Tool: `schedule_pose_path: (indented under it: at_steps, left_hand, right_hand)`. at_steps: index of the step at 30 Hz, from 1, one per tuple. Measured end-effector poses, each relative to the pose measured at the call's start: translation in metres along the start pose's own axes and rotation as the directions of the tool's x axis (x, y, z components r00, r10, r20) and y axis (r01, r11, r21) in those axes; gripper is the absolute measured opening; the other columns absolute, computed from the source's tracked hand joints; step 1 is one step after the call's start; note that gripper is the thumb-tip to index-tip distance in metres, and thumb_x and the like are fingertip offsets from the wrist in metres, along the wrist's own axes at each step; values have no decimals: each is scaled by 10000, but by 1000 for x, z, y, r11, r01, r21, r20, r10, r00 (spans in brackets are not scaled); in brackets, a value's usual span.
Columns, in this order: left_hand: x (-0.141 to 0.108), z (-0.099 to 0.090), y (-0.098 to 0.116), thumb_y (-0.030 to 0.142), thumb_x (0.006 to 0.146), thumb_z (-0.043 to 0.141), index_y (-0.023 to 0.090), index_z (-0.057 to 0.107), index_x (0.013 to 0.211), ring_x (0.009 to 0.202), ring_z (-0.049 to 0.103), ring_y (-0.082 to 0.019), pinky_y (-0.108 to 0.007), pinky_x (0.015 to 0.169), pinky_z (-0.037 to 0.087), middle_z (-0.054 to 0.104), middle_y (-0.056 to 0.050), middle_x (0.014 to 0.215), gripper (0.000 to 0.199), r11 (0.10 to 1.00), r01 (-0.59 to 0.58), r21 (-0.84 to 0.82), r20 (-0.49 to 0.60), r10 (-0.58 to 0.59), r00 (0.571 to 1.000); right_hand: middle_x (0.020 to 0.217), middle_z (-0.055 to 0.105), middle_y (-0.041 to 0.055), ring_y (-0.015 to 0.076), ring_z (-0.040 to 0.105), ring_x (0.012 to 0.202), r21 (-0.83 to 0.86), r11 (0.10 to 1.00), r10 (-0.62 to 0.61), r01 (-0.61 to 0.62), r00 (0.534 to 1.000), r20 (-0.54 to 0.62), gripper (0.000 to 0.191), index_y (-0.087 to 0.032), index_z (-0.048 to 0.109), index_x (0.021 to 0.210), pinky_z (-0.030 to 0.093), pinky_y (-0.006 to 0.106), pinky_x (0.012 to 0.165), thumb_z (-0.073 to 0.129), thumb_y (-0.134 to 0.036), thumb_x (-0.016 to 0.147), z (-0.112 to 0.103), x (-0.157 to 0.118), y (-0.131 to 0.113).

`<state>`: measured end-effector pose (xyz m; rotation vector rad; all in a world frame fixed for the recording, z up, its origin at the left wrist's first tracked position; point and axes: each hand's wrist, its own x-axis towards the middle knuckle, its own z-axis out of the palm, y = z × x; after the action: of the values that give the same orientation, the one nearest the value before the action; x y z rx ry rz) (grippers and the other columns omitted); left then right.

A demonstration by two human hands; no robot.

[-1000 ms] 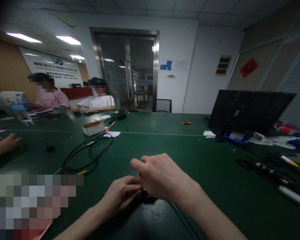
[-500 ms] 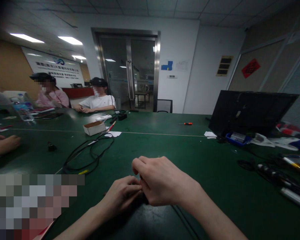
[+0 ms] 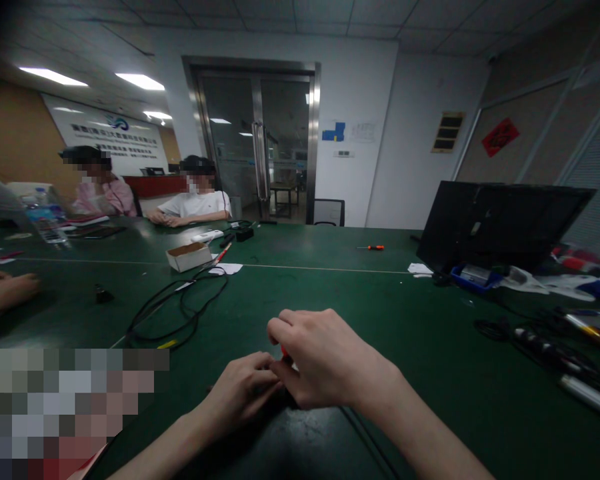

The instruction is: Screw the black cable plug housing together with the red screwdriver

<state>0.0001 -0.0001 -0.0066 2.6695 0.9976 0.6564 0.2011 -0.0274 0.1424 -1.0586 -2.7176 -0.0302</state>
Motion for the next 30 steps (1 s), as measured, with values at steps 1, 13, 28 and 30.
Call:
schedule_pose_path:
  at_steps: [1,13,28,30]
  left_hand:
    - [0,0,0,250,969,501,232,737,945,836,639,-202,-260,709,471,681,-56,968,238,1000,0,-9,1,0,1000]
    - [0,-1,3,241,950,490,219,734,881,786,628,-192,-261,675,451,685,-53,915,255,1000,-11,7,-32,11,999]
    - [1,-3,3,240,961,482,225,731,930,818,641,-200,-263,715,478,679,-60,939,252,1000,-12,-5,-21,11,1000]
    - [1,-2,3,237,961,483,223,727,923,825,643,-202,-268,722,477,679,-59,936,247,1000,-8,-1,-15,8,1000]
  right_hand:
    - [935,640,28,146,568,738,38,999,-15,14,1000,15,107,-182,544,942,307,270,567,608,-214,863,-1,-1,0]
    - [773,632,-2,141,535,614,-113,992,61,-61,998,5,144,-202,557,861,198,290,521,604,-317,934,2,2,-2]
    - [837,639,8,141,549,627,-93,994,61,-59,998,19,90,-196,547,942,223,277,513,621,-232,906,1,3,-5]
    - [787,639,2,143,549,609,-128,989,74,-72,997,10,125,-198,562,894,207,279,515,629,-299,924,2,3,-3]
